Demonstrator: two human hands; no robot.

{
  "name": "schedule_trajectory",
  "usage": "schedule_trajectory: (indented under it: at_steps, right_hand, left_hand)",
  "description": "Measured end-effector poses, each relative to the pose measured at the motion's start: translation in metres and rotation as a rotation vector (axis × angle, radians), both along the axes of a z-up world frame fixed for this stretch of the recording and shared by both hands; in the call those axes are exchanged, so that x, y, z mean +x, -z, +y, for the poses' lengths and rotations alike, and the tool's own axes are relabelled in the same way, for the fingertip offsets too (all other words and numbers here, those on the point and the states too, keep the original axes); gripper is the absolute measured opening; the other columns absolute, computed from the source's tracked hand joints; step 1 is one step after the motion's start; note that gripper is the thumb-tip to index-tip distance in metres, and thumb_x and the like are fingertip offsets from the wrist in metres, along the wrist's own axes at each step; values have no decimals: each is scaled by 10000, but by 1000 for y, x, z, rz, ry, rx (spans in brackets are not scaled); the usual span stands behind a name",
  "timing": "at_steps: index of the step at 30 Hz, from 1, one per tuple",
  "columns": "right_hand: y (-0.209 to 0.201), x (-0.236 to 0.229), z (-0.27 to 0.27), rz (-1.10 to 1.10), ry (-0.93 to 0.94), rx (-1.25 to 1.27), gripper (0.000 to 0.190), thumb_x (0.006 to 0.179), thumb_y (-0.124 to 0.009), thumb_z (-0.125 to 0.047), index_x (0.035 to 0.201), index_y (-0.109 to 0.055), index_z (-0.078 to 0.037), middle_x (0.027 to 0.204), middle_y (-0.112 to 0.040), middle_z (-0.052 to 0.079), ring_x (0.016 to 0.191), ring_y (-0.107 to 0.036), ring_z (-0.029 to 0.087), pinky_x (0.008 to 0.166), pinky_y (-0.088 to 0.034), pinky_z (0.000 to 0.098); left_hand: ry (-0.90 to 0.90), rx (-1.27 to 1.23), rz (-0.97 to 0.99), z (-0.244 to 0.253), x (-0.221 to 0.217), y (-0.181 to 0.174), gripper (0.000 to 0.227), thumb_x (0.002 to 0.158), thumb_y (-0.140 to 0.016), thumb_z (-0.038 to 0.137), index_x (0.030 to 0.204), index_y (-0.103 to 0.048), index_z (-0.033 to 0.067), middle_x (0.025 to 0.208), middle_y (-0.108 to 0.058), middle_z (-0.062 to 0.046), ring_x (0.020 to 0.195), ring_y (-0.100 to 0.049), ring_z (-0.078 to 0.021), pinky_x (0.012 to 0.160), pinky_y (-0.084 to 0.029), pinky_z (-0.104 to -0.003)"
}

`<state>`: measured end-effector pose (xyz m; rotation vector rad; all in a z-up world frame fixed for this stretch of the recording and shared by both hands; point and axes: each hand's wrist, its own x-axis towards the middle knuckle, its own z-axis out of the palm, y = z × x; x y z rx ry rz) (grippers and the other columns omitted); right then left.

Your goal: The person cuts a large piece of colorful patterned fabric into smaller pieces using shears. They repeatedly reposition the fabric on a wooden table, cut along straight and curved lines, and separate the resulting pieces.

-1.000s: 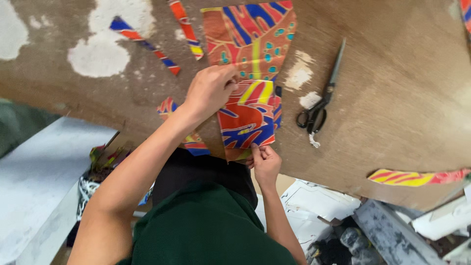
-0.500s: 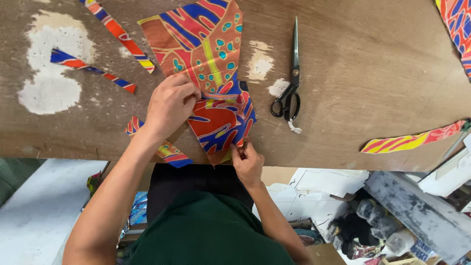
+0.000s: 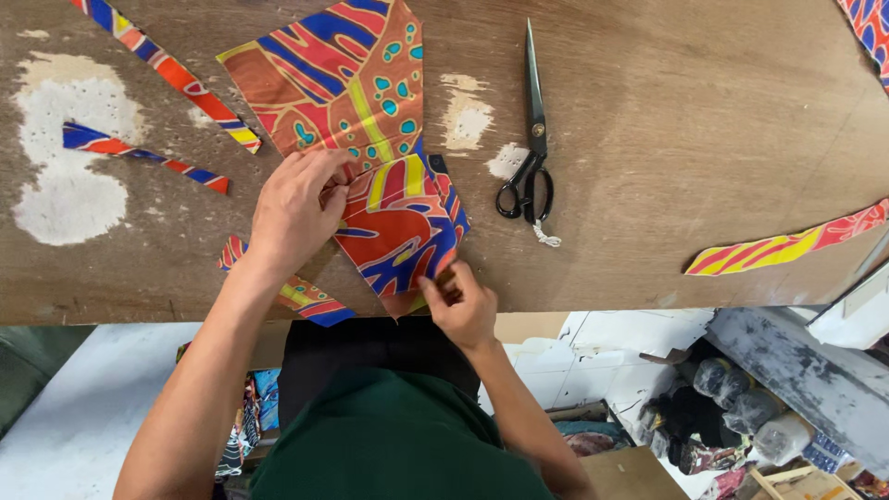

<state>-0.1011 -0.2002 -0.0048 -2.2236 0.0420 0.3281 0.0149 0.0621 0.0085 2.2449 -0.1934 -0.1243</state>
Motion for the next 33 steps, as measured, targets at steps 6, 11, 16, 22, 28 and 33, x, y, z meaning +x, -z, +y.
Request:
schedule_trajectory:
  at_steps: [6,11,16,22,28,33]
  right_hand:
    - [-4,40,-6,6,-91,-224,616,908,-765,-334,1446,-583,-95,723,-750,95,568,-724,241,520,-548,346]
    - [-3,38,-5,-133,-55,-208,490,931,-792,-199,1395,-649,-139,701,-706,68,580,-704,211,554,-535,321]
    - [4,33,-6,-10,85,-69,409,911,-801,-150,1280,-645,-67,671,-682,35,569,-693,134,538,-533,271]
    - [4,32,-6,105,152,30,393,930,-776,-137,1258,-588,-30,678,-690,26,579,-681,100,527,-521,252]
    - [3,33,-4,83,182,37,423,908,-791,-102,1256,-565,-19,733,-704,45,599,-682,99,534,-534,242]
    - [-1,24,-10,117,196,104,453,904,-774,-67,1285,-536,-8,821,-732,51,664,-702,95,586,-559,237]
  left_hand:
    - [36,76,20,-2,-1,0,240,834,-725,-38,1047,-750,70,939,-643,-80,901,-595,-292,810,-521,-402]
    - [13,60,24,-3,0,4,171,811,-715,-48,916,-746,84,919,-634,-57,887,-594,-273,808,-528,-393]
    - [3,74,69,-3,-1,6,164,816,-709,-63,903,-749,70,896,-624,-57,833,-572,-265,764,-518,-382]
    - [0,67,82,-3,2,3,172,804,-707,-55,916,-745,71,915,-643,-57,847,-581,-273,780,-528,-383]
    - [5,104,33,-6,4,-9,231,865,-739,8,1087,-690,51,986,-642,-100,914,-602,-314,822,-521,-412]
    - [14,181,69,-7,5,-11,234,876,-752,60,1093,-666,45,961,-629,-106,932,-613,-313,830,-522,-423]
